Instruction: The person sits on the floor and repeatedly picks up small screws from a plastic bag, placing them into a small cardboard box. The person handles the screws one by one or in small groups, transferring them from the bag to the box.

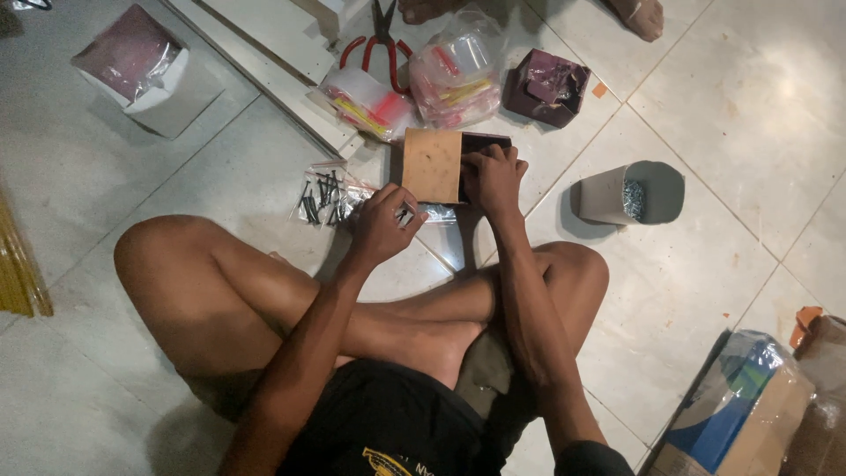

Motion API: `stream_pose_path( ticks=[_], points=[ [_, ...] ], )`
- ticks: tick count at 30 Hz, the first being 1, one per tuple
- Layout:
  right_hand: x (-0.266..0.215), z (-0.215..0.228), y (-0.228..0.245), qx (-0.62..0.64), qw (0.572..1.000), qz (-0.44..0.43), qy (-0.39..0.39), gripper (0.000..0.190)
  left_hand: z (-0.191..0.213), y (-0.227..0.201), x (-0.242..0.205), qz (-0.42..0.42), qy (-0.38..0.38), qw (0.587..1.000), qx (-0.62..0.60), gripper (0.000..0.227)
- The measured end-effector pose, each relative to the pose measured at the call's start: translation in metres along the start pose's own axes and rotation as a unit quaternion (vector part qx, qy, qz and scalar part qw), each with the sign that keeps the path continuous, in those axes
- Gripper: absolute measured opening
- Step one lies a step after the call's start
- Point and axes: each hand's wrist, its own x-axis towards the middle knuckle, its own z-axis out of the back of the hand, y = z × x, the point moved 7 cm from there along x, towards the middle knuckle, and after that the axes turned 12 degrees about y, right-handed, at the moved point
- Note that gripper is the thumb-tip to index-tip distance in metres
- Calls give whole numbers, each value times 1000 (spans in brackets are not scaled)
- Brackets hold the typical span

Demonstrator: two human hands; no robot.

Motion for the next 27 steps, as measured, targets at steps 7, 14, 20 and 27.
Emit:
stream_pose_path(
  ticks=[7,14,20,27],
  points=[
    [-8,8,-6,33,998,12,-44,14,-2,1,1,-7,-3,1000,0,21],
    [-23,39,-8,191,956,102,-200,12,2,0,0,-18,-23,999,-16,19],
    [-43,37,-11,383,904,59,-182,18,-5,4,2,-35,-18,999,-32,19],
    [-91,60,77,387,878,257,-114,19,-2,1,3,-10,15,1000,-11,23]
  ],
)
